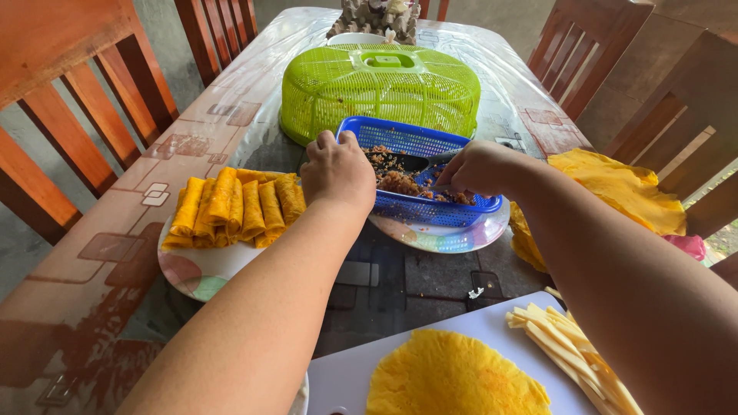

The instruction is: The person assembles spring rolls by placing a yellow wrapper on a cutting board, adding a spoonful of meat filling, and laying cheese sticks on top. They roll the wrapper tightly and seal the edge with a white paste before placing the finished roll on a plate. The process is repeated for multiple rolls.

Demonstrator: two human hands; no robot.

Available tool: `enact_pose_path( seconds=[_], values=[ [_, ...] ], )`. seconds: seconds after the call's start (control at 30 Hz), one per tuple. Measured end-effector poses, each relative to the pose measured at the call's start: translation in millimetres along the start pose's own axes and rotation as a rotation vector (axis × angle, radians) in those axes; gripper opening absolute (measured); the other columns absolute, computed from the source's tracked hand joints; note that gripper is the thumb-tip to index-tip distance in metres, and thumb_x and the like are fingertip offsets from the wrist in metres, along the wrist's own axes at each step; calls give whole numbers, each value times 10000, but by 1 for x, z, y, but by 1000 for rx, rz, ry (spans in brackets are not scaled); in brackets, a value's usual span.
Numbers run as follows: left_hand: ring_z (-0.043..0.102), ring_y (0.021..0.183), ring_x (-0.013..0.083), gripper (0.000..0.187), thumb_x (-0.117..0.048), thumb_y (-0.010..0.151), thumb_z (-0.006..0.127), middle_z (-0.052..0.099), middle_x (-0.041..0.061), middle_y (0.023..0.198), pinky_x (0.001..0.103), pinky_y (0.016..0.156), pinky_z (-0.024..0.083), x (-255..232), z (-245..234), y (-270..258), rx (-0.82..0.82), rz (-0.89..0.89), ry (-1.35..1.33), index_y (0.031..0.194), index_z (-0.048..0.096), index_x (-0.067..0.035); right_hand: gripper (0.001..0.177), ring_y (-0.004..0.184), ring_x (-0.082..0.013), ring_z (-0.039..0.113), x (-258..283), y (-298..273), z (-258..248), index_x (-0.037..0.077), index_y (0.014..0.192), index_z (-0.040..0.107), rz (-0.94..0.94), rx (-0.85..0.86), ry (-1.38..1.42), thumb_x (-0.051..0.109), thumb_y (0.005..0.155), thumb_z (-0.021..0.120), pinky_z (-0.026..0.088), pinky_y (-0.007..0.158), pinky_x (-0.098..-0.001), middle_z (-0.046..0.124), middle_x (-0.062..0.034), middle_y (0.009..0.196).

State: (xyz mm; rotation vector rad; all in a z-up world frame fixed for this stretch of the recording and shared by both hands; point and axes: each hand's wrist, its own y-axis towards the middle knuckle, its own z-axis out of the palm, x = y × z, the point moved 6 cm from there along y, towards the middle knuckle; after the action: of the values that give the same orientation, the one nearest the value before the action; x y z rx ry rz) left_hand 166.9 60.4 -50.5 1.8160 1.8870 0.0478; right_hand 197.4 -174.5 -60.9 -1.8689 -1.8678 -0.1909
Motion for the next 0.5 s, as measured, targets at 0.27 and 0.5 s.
enact_pose_path(
  seconds=[0.27,0.5],
  values=[
    [519,1233,372,402,-128,900,572,513,165,1339,475,961,505,-6,-35,-21,-171,135,-139,1293,567,-40,371,562,-192,527,-3,-19,-15,239,1094,862,76,2,-25,60,863,634,428,477,-346,680,-89,745],
    [533,1208,409,345,-24,851,581,548,192,1306,507,980,461,-15,-81,-68,-275,328,-325,1194,612,-31,343,582,-174,551,-13,-60,-43,197,1091,856,53,-59,70,61,847,658,436,500,-321,716,-89,742]
  ],
)
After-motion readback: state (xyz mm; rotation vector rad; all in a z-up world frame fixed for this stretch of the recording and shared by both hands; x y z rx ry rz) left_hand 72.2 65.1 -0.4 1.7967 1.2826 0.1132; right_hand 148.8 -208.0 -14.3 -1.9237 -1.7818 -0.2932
